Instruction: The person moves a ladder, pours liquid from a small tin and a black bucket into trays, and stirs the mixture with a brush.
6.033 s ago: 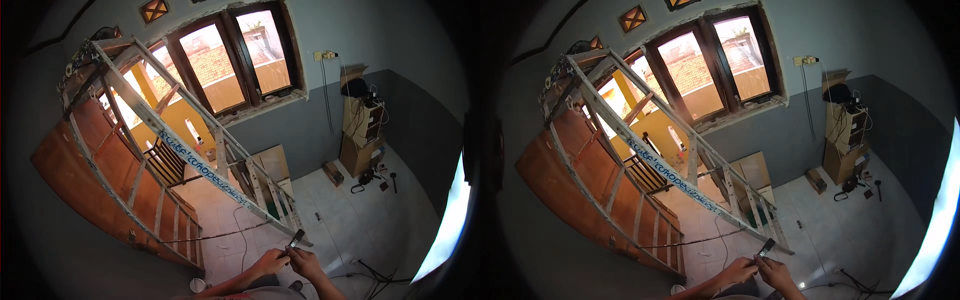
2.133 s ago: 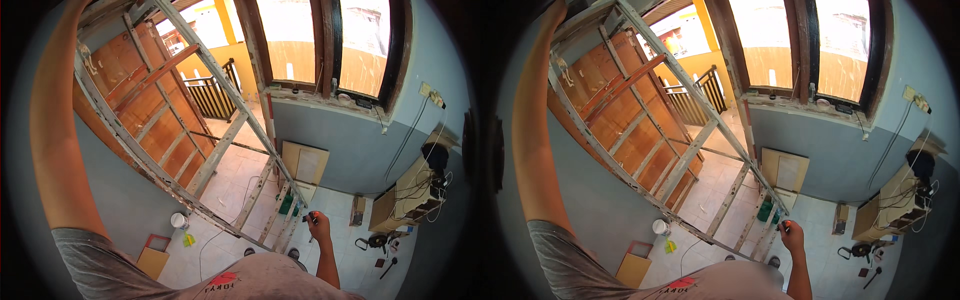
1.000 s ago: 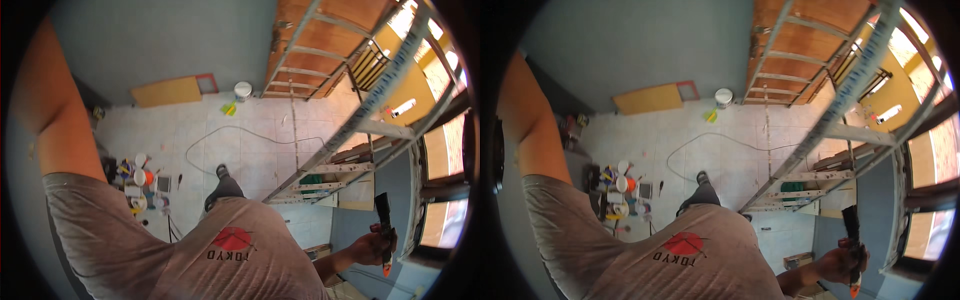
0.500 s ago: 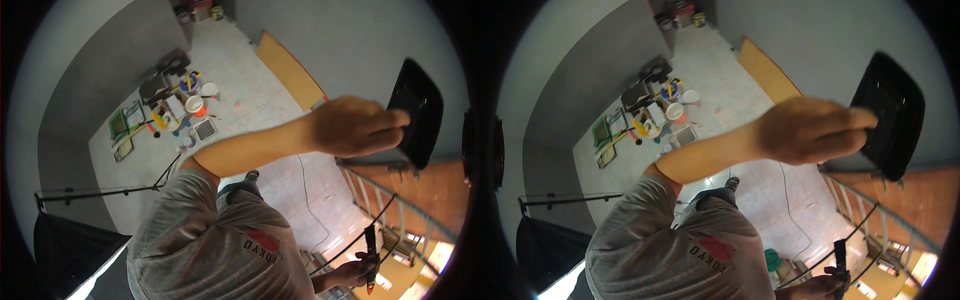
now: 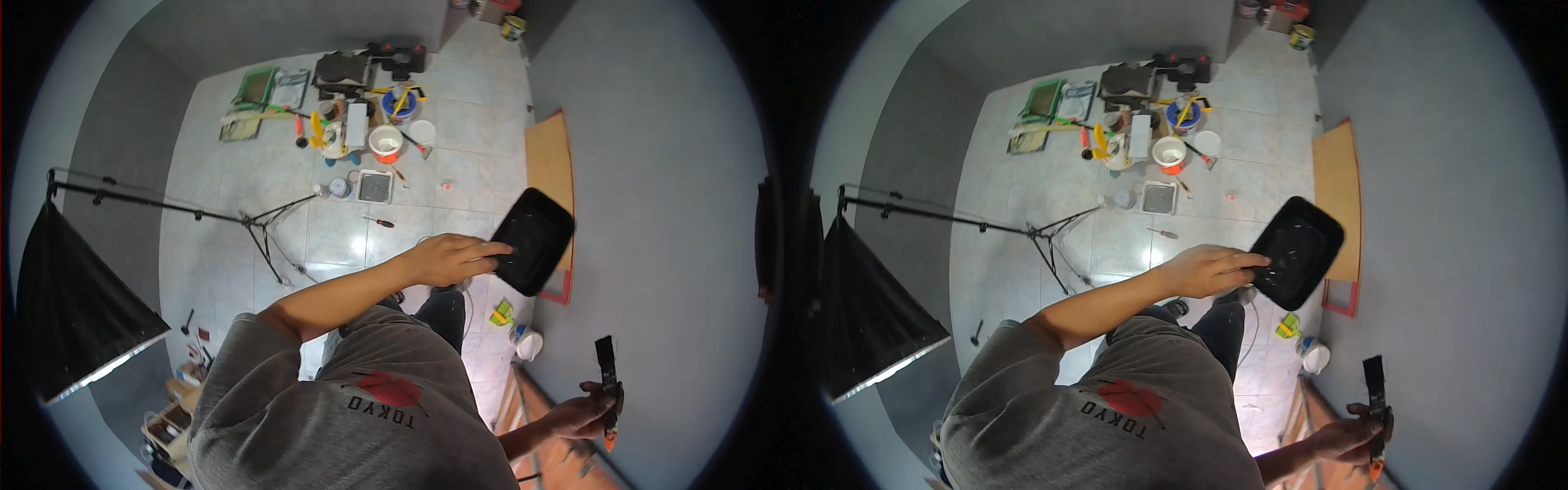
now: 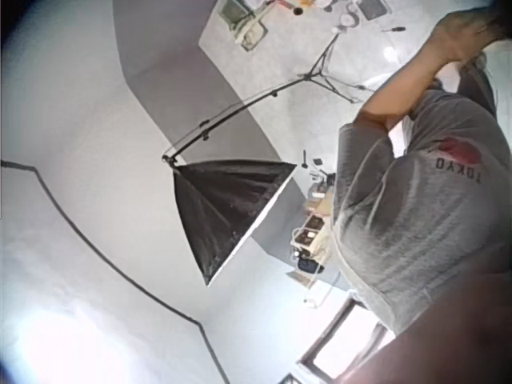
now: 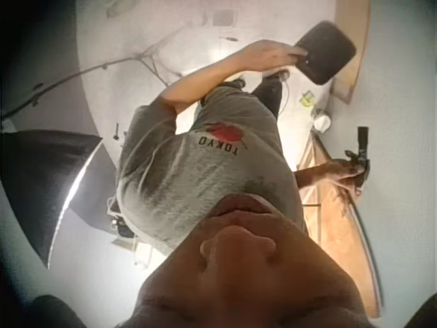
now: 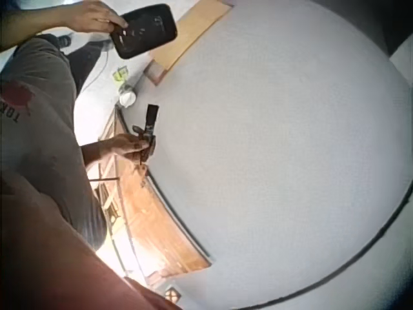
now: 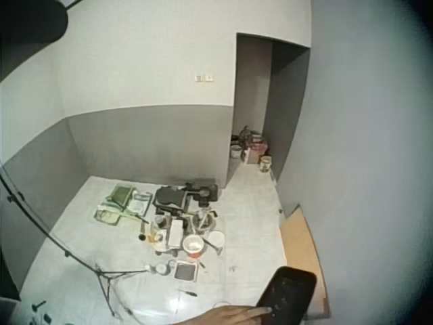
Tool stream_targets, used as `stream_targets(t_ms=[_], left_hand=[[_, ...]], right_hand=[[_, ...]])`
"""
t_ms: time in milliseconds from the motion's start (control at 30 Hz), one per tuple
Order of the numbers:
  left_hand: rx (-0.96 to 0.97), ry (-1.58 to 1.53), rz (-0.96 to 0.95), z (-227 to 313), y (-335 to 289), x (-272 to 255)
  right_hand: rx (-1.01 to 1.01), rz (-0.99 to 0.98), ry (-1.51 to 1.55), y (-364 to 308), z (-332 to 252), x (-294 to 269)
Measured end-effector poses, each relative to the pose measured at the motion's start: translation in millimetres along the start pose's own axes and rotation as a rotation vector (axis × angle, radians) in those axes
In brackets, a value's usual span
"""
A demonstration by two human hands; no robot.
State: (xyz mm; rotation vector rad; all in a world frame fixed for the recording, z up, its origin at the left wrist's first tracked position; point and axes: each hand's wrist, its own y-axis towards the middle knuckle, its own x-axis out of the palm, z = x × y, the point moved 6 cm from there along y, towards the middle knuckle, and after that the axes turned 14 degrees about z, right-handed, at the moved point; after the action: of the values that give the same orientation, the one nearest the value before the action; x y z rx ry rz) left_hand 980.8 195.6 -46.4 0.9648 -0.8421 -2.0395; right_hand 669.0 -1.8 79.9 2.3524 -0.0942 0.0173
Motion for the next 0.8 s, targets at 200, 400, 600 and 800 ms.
stream_targets(t_ms=[200, 400, 600, 800], left_hand=[[-0.546, 0.237, -0.144, -74, -54, 18], [-0.667, 0.596, -0.009, -98, -39, 23], [-0.821, 0.85, 0.232, -82, -49, -1], [-1.046, 1.062, 0.443, -46, -125, -10]], right_hand=[[0.219, -0.262, 0.179, 44, 134, 169], [0.269, -0.655, 0.348, 96, 205, 345], [0.162, -1.02, 0.556, 81, 180, 494], [0.209, -1.253, 0.696, -26, 73, 550]])
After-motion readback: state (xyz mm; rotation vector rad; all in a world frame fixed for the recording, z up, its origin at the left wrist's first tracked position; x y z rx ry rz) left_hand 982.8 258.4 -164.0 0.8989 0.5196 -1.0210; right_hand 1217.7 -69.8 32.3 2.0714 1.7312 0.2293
